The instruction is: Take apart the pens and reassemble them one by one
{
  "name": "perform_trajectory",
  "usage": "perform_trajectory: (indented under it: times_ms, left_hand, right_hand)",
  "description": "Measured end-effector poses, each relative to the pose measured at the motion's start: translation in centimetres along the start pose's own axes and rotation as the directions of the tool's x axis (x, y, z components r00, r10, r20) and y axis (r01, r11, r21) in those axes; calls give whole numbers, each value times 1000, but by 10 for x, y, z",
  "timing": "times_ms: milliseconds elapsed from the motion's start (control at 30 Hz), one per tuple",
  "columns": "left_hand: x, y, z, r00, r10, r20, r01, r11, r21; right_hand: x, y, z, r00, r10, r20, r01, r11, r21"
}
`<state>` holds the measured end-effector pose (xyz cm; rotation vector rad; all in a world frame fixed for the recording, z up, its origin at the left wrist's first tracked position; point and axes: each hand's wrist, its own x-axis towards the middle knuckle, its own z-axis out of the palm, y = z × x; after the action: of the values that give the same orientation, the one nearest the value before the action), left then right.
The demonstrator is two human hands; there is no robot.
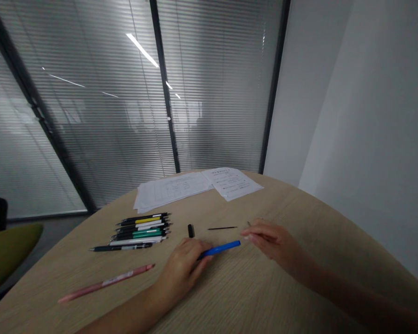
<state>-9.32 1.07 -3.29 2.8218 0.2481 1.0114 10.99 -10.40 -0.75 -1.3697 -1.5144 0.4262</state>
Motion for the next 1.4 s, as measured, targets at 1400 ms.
perform_trajectory:
  times_ms: [1400]
  left_hand:
    - [-2,1,2,995,61,80,-57,997,-54]
  right_hand:
    - [-3,6,10,964,230,136,-261,915,308]
